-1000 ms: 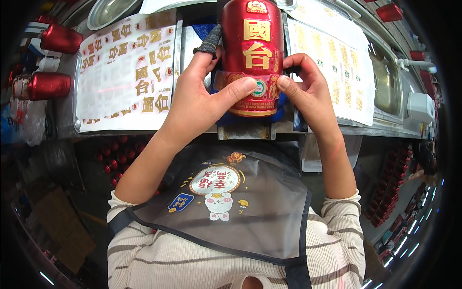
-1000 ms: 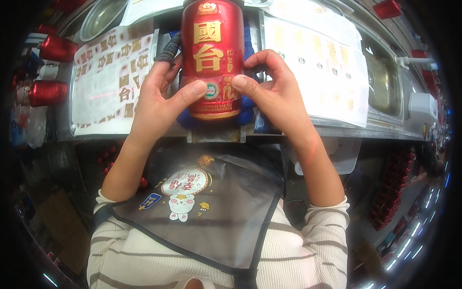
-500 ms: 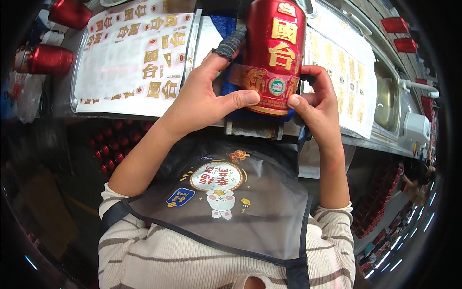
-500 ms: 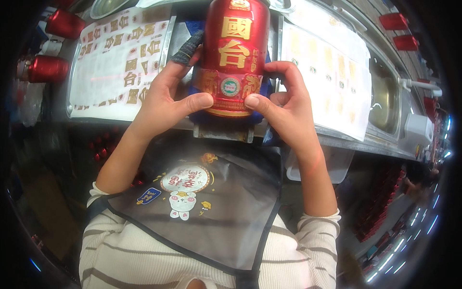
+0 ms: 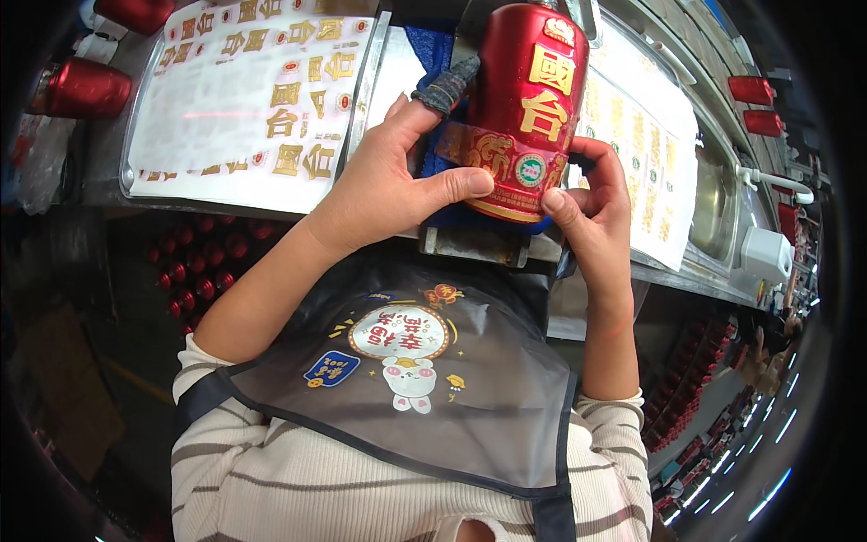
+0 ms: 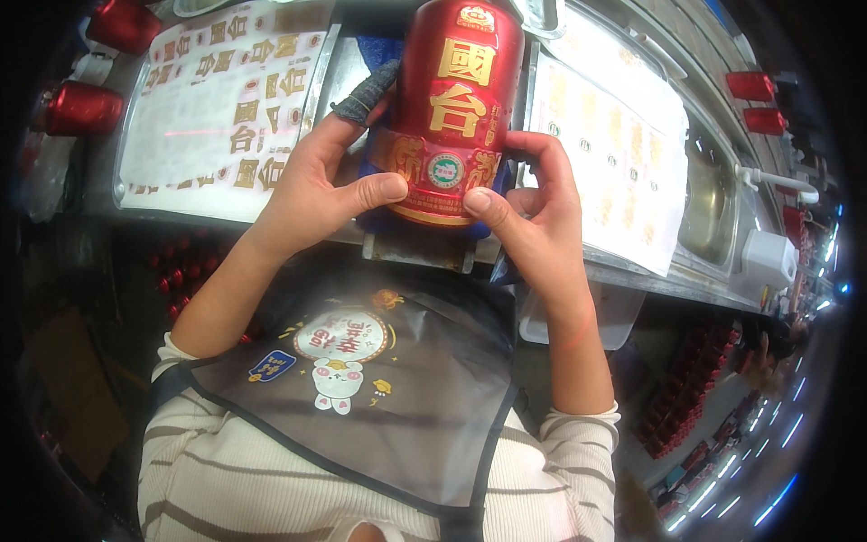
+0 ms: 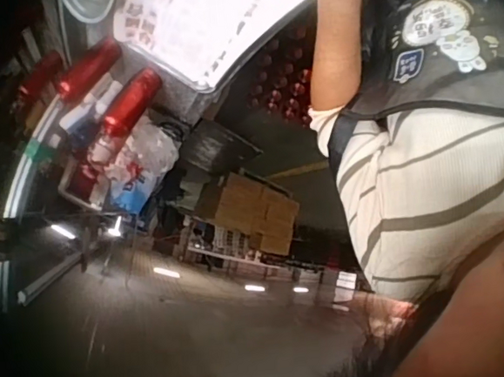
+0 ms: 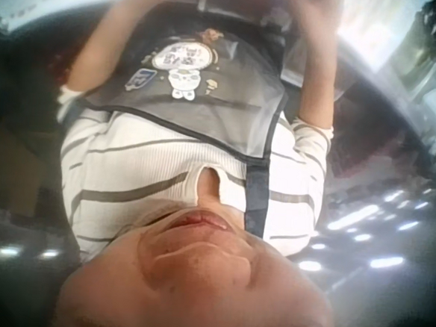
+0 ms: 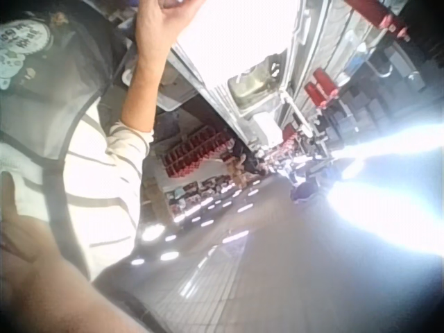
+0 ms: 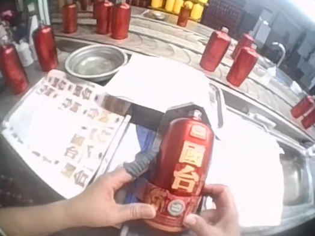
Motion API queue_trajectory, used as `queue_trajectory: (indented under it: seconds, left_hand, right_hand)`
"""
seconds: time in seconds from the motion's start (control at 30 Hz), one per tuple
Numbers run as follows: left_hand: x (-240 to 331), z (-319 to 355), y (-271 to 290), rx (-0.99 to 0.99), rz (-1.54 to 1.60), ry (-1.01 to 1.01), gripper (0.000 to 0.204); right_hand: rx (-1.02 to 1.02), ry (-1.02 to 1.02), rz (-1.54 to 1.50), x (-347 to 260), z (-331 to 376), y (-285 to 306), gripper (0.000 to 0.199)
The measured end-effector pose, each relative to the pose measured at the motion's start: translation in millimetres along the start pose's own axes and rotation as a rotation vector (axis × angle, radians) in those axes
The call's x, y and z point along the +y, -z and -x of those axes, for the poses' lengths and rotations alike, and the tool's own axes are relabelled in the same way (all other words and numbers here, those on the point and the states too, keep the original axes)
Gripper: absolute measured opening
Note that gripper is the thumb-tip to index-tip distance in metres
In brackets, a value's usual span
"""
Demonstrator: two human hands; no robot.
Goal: The person applies gold stickers to red cylindrical cans using a blue cloth. They peel stickers from a sheet, place them on the can, and smooth them with the cloth. The person handles multiple cans one at a time, rotating each can to align and press the label.
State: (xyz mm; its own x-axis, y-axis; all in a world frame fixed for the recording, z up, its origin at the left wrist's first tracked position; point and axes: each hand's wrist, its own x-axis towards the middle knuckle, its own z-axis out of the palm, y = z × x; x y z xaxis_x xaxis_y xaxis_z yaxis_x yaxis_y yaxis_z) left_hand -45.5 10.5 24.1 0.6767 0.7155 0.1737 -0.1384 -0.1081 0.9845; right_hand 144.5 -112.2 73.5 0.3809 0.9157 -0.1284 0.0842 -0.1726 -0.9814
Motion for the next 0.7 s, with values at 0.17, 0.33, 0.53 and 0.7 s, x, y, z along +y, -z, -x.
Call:
queue_trajectory:
  seconds: [0.17, 0.33, 0.53, 0.7]
  left_hand:
    - [1.3, -0.9, 7.5, -0.021, -0.076, 0.052, 0.072]
    - [3.1, -7.1, -0.4, 0.012, 0.059, 0.024, 0.074]
    - [14.3, -5.3, -1.1, 0.001, 0.108, 0.074, 0.067]
    - [28.7, -11.6, -10.4, 0.032, 0.051, 0.092, 0.061]
  right_hand:
    - [0.065, -0.135, -0.045, -3.7, -5.3, 15.3, 0.032]
    - [0.384, -0.238, -0.659, 7.7, -3.4, 62.0, 0.021]
    - [0.165, 0.371, 0.217, -36.5, 22.5, -26.9, 0.030]
    - [0.486, 0.187, 0.307, -11.7, 21.5, 0.1, 0.023]
